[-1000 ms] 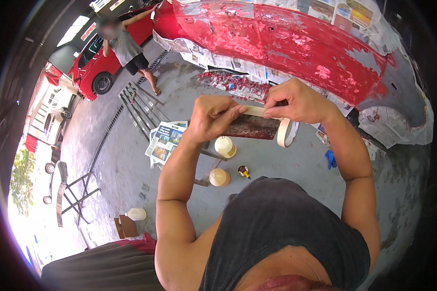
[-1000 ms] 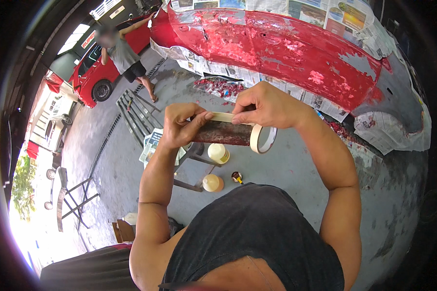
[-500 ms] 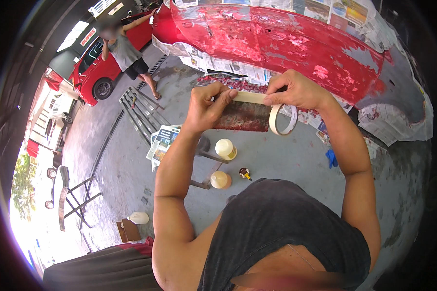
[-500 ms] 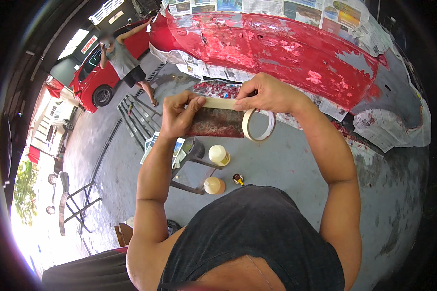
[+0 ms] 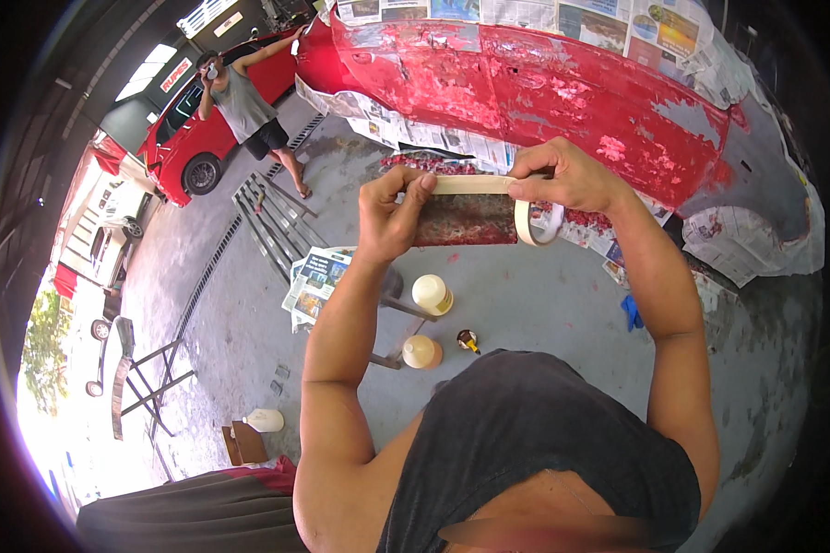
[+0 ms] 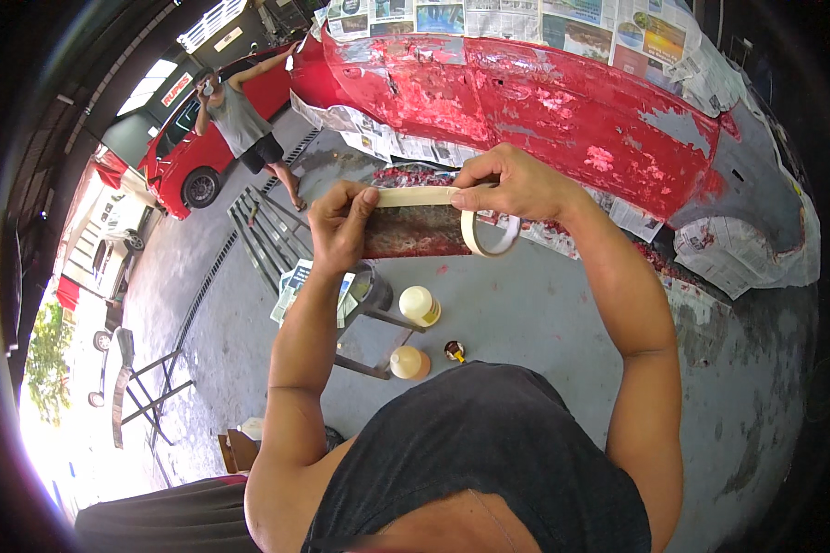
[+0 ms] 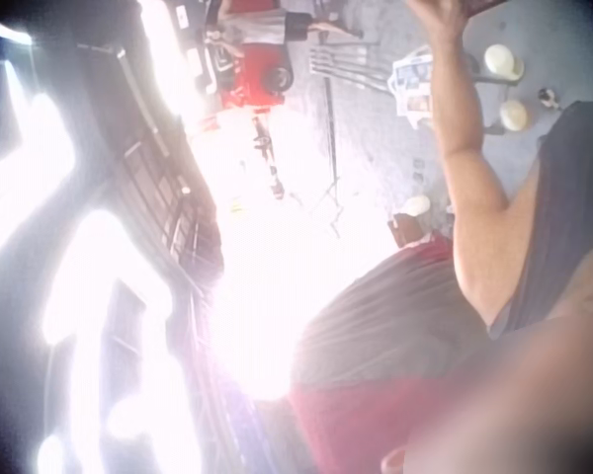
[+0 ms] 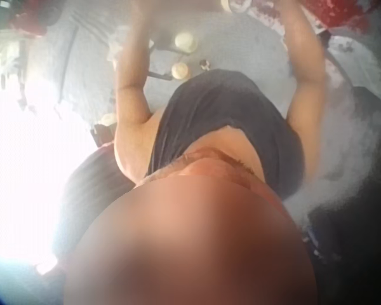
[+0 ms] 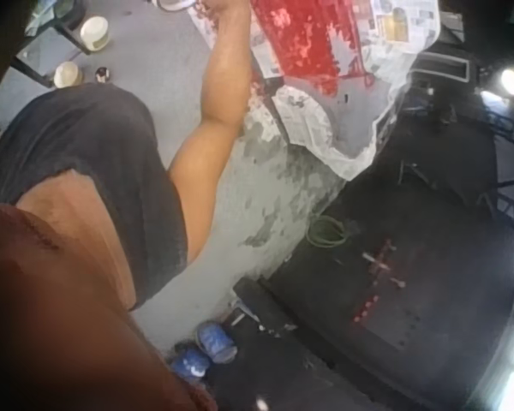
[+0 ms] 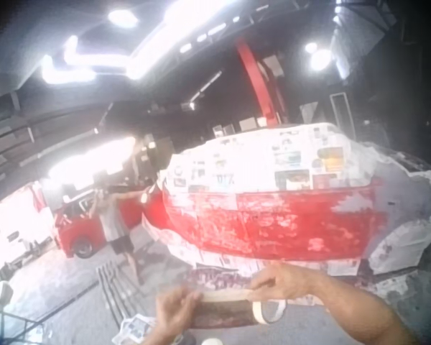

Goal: The person prepares a sanding block by wrapping it with tape, then sands a red car part covered with newspaper. The person holds the sanding block with both hands and moves it back and forth across the surface.

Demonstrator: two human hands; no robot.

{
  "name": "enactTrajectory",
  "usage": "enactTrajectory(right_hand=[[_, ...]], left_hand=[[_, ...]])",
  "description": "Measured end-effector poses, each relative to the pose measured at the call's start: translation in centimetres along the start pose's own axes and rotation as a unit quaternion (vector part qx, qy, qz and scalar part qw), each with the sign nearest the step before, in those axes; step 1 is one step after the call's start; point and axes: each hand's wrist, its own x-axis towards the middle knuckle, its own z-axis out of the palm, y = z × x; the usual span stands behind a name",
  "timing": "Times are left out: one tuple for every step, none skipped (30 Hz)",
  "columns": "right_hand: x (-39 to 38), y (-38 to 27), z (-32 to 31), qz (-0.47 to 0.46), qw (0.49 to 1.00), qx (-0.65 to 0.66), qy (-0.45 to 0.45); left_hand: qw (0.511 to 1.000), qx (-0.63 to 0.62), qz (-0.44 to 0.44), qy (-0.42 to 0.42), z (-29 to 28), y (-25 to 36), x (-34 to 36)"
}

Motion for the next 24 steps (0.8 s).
enactTrajectory(right_hand=[[0.2,-0.6,-0.2,0.003,0.999,-0.037,-0.005],[0.4,-1.3,-0.5,0.005,0.997,-0.075,-0.01],[0.6,-1.9,-0.7,0.006,0.995,-0.103,-0.012],[0.9,-2.6,-0.8,0.007,0.991,-0.131,-0.014],[1.2,-3.1,-0.8,0.005,0.987,-0.16,-0.009],[1.6,-3.6,-0.7,-0.018,0.984,-0.175,-0.019],[1.9,-4.0,-0.5,-0.043,0.98,-0.191,-0.023],[2.2,-4.3,-0.2,-0.055,0.975,-0.213,-0.034],[2.5,-4.5,0.1,-0.073,0.967,-0.243,-0.029],[2.6,-4.7,0.3,-0.079,0.957,-0.277,-0.032],[2.6,-4.9,0.5,-0.114,0.946,-0.301,-0.021],[2.5,-5.0,0.6,-0.067,0.956,-0.284,-0.026],[2.5,-5.1,0.6,-0.047,0.966,-0.256,-0.015],[2.4,-5.2,0.5,-0.029,0.973,-0.228,-0.01],[2.3,-5.3,0.3,-0.002,0.982,-0.186,-0.014],[2.3,-5.3,0.0,0.021,0.989,-0.143,-0.024],[2.3,-5.3,-0.3,0.07,0.991,-0.107,-0.032],[2.3,-5.4,-0.6,0.057,0.99,-0.121,-0.052],[2.4,-5.5,-0.9,0.069,0.985,-0.142,-0.069],[2.5,-5.7,-1.1,0.081,0.98,-0.162,-0.086],[2.5,-5.8,-1.2,0.041,0.972,-0.217,-0.081],[2.6,-6.1,-1.3,0.053,0.967,-0.237,-0.079],[2.7,-6.3,-1.4,0.074,0.959,-0.262,-0.083],[2.9,-6.5,-1.3,0.08,0.951,-0.286,-0.083]], left_hand=[[1.0,-0.016,-0.004,-0.012,-0.1,-0.1,0.1],[0.999,-0.033,-0.008,-0.024,-0.2,0.0,0.3],[0.998,-0.032,-0.006,-0.054,-0.4,0.2,0.6],[0.996,-0.031,-0.004,-0.083,-0.6,0.5,1.0],[0.993,-0.013,-0.041,-0.114,-0.8,1.0,1.4],[0.99,0.051,0.07,-0.107,-0.8,1.6,1.8],[0.976,0.132,0.14,-0.099,-0.7,2.2,2.1],[0.953,0.208,0.203,-0.082,-0.5,2.8,2.4],[0.951,0.201,0.214,-0.091,0.2,3.2,2.4],[0.956,0.195,0.178,-0.126,0.7,3.6,2.3],[0.959,0.195,0.127,-0.161,1.0,3.9,2.2],[0.959,0.187,0.095,-0.19,1.2,4.0,2.1],[0.965,0.162,0.131,-0.16,1.5,4.0,2.1],[0.965,0.169,0.137,-0.145,1.6,3.9,1.9],[0.966,0.173,0.144,-0.128,1.8,3.8,1.8],[0.967,0.177,0.145,-0.113,2.0,3.5,1.7],[0.964,0.187,0.16,-0.101,2.3,3.3,1.6],[0.961,0.199,0.168,-0.092,2.6,3.1,1.4],[0.957,0.213,0.176,-0.087,2.8,3.0,1.3],[0.953,0.222,0.187,-0.086,2.9,2.8,1.3],[0.948,0.232,0.197,-0.09,3.1,2.7,1.2],[0.943,0.242,0.207,-0.092,3.2,2.5,1.2],[0.944,0.237,0.215,-0.081,3.4,2.5,1.1],[0.944,0.232,0.223,-0.07,3.7,2.4,1.0]])
